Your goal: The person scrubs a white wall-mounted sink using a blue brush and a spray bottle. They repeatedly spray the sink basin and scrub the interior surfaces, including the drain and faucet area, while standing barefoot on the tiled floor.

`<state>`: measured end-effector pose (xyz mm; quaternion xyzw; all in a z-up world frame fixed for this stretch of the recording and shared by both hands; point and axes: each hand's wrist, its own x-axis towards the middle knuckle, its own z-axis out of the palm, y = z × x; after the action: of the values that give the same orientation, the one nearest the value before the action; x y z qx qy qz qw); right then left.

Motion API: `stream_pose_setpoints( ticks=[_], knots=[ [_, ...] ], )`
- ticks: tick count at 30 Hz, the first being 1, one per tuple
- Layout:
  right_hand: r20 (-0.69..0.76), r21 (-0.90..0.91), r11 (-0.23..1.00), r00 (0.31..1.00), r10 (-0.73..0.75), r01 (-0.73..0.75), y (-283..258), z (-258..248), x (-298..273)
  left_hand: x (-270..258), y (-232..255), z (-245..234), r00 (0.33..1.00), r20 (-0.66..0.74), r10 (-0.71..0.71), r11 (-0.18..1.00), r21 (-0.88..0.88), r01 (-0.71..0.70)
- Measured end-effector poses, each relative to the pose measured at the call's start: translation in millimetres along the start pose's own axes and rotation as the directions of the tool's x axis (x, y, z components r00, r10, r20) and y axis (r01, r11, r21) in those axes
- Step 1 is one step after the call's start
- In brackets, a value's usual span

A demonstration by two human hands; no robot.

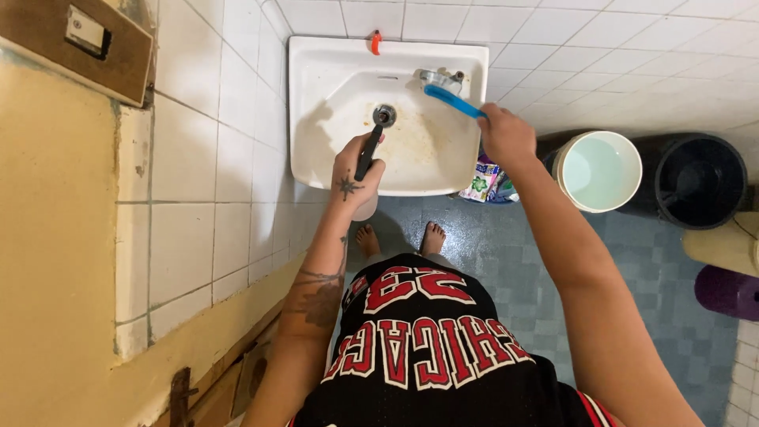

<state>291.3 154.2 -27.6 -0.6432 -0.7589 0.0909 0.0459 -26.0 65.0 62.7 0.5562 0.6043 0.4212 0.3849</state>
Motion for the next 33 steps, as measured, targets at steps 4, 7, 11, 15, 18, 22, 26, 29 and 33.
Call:
stream_pose_setpoints(
  ticks=[4,7,11,15,18,22,26,29,33],
  knots=[
    [-0.035,-0.045,0.998,0.998,-0.05,0.049,-5,0,-11,-4,-5,-5,1.0,-0.009,-0.014,1.0,0.018,0.014],
    [-0.061,-0.11,0.994,0.998,-0.02,0.013,6,5,-33,-9,-9,-7,0.999,-0.043,0.003,1.0,0.011,-0.003],
    [-0.068,-0.144,0.989,0.997,-0.023,0.013,-2,12,-21,-11,-24,0,1.0,-0.009,-0.011,1.0,0.017,0.011],
    [-0.053,-0.054,0.997,0.998,0.047,-0.049,-15,14,-2,-10,-18,9,1.0,0.027,-0.006,1.0,0.02,0.006],
    [-0.109,-0.171,0.985,0.994,-0.005,-0.014,2,2,-30,-8,-22,14,0.998,0.051,0.031,0.999,0.002,-0.032],
    [-0.026,-0.079,0.997,1.0,0.008,-0.01,10,-7,-47,-6,-31,20,0.991,0.049,0.124,0.992,-0.011,-0.124],
    [-0.004,-0.178,0.981,0.997,0.081,-0.08,-12,10,-14,-8,-33,26,0.994,0.097,0.053,0.999,-0.003,-0.053],
    [-0.015,-0.197,0.98,0.999,0.041,-0.043,-15,-7,-26,-10,-29,26,0.994,0.107,0.027,0.999,-0.019,-0.025],
    [-0.03,-0.328,0.942,0.996,-0.088,0.073,23,-14,-58,-9,-23,23,0.993,0.115,0.007,1.0,-0.024,-0.004]
  ],
)
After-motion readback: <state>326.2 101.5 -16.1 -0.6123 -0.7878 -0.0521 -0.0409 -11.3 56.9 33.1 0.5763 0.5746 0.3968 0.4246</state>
